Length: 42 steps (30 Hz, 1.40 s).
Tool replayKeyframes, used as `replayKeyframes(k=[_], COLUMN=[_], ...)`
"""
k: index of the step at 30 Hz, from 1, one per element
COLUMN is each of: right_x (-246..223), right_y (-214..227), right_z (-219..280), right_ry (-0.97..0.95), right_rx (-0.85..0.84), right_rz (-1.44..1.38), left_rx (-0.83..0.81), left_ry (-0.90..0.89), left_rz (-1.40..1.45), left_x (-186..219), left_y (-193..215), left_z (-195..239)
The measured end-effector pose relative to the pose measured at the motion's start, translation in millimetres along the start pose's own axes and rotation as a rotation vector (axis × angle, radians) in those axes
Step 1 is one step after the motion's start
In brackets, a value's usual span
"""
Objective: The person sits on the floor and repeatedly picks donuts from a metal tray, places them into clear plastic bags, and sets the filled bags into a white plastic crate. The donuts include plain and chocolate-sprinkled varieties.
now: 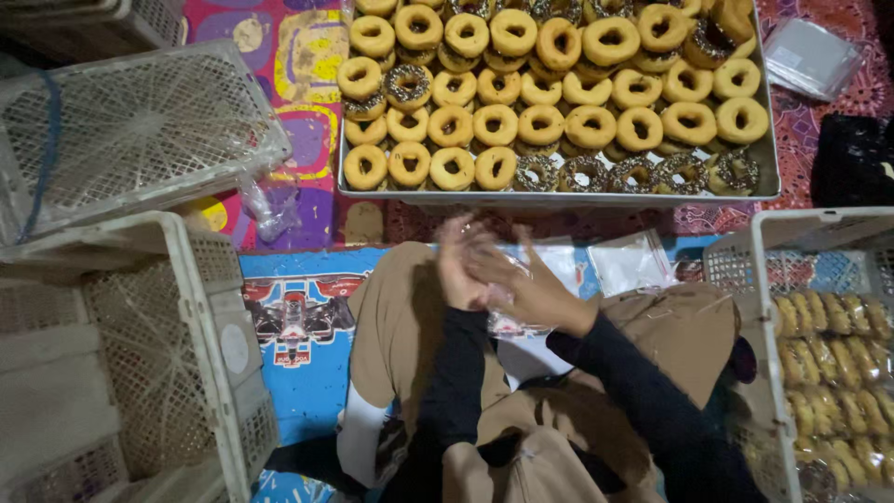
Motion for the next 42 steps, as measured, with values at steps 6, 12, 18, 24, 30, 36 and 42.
replayKeyframes(k=[6, 12, 18, 24, 30, 36, 42], right_x=[95, 114, 129, 60, -40, -33, -46], right_y=[57, 34, 68, 109, 67, 65, 59], right_z=[-114, -141, -115, 6, 62, 32, 33], right_ry=[0.262, 0.301, 0.258, -0.286, -0.712, -0.656, -0.413], right_rx=[-0.034, -0.373, -0.156, 0.564, 0.748, 0.406, 0.646], right_rz=[0.325, 0.508, 0.387, -0.477, -0.473, -0.008, -0.432], left_rx=[0.19, 0.332, 0.238, 0.177, -0.053, -0.339, -0.384], left_ry=[-0.063, 0.074, 0.133, 0.189, 0.22, 0.184, -0.04], left_rz=[0.544, 0.688, 0.845, 0.983, 1.062, 0.901, 0.486], left_x=[55, 59, 50, 20, -31, -26, -18], left_y=[68, 66, 34, -3, -49, -73, -64], left_z=[-17, 3, -6, -9, 23, 48, 38])
Point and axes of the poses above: each hand's wrist, its own z-axis away from the middle knuckle, its own y-axis out of the back of the hand, x = y × z, the point moved 4 cm from there along -z, towards the middle knuckle, and after that the axes turned 5 degrees about z, right-handed, at the moved point
